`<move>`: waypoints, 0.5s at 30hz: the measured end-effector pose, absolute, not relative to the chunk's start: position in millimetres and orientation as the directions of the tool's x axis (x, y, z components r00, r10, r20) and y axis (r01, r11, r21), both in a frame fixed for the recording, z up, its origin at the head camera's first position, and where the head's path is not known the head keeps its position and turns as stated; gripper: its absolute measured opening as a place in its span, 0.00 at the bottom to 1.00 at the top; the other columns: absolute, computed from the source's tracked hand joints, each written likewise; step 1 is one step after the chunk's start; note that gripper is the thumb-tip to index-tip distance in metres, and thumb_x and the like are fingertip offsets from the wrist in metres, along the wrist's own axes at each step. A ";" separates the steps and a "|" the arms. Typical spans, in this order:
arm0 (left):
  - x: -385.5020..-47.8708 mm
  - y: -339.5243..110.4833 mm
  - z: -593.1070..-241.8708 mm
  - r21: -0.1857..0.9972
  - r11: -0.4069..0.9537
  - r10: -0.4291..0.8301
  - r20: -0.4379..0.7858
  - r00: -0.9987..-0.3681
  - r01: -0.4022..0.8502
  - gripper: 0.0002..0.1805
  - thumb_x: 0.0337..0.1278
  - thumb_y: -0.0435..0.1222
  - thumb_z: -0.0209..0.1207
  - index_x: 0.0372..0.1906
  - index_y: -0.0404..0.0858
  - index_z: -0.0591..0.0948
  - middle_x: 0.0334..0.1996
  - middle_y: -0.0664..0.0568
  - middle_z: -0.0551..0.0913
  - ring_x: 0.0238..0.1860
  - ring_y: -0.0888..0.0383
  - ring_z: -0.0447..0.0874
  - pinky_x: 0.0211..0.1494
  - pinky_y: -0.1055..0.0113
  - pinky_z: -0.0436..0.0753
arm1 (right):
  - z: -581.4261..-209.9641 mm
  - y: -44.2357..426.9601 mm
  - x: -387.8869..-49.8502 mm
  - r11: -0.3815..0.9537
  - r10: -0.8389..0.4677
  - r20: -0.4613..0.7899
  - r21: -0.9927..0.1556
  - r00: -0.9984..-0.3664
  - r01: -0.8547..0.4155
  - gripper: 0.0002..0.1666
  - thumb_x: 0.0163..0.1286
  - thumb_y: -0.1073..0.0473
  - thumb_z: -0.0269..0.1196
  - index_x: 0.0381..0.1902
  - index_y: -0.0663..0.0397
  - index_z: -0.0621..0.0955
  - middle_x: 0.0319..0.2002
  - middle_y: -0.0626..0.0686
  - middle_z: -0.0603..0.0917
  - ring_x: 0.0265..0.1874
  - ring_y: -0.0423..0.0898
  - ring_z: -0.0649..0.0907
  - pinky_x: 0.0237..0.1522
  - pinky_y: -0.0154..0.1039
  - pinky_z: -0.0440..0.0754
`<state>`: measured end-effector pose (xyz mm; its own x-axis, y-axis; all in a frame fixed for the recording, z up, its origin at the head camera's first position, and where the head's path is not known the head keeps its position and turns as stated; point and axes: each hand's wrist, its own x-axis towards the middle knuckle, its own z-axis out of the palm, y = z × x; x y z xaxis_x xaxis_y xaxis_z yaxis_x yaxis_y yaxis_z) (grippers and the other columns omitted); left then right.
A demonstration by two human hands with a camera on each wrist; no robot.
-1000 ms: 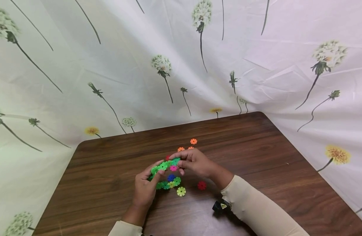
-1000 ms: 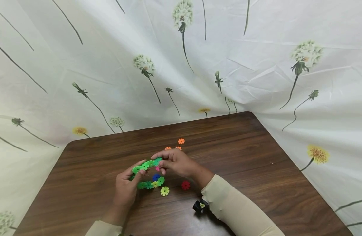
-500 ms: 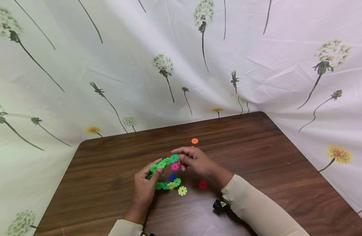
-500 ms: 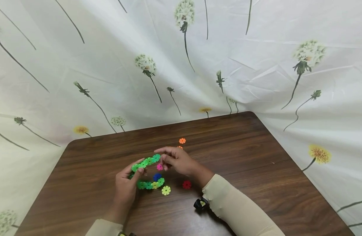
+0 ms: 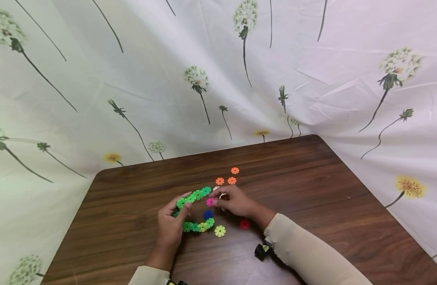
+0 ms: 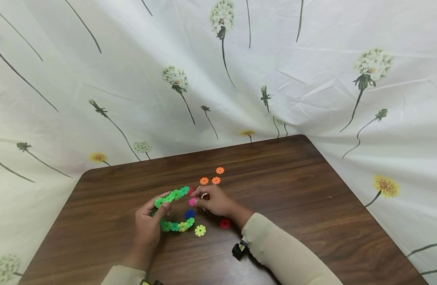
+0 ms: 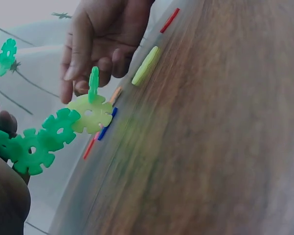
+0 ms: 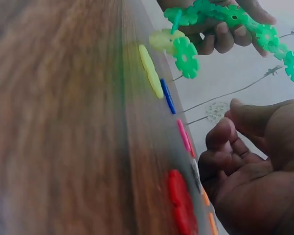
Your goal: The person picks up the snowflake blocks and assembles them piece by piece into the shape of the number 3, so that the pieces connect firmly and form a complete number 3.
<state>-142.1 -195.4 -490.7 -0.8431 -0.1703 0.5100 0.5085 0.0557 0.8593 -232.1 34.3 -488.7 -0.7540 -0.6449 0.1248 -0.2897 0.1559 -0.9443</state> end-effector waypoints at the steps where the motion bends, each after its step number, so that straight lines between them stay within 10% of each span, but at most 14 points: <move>1: -142.1 -195.9 -490.7 0.864 0.057 -0.170 0.503 -0.848 0.501 0.14 0.73 0.20 0.62 0.59 0.22 0.86 0.25 0.52 0.80 0.28 0.58 0.78 0.31 0.63 0.79 | -489.4 33.8 -231.8 0.162 -0.646 0.121 -0.943 -0.754 -0.290 0.14 0.80 0.66 0.66 0.58 0.65 0.88 0.43 0.61 0.89 0.25 0.42 0.79 0.27 0.32 0.78; 15: -142.2 -198.1 -491.0 0.867 0.019 -0.159 0.495 -0.854 0.499 0.14 0.72 0.19 0.62 0.58 0.23 0.87 0.25 0.47 0.81 0.28 0.61 0.78 0.31 0.64 0.80 | -502.4 23.5 -228.2 0.270 -0.674 0.203 -0.827 -0.711 -0.492 0.15 0.70 0.66 0.76 0.53 0.63 0.89 0.45 0.59 0.90 0.35 0.31 0.78 0.40 0.28 0.81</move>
<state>-142.2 -198.1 -491.0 -0.8541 -0.1589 0.4952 0.4988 0.0193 0.8665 -228.2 23.5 -502.4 -0.7105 -0.6739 0.2027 -0.4924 0.2703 -0.8273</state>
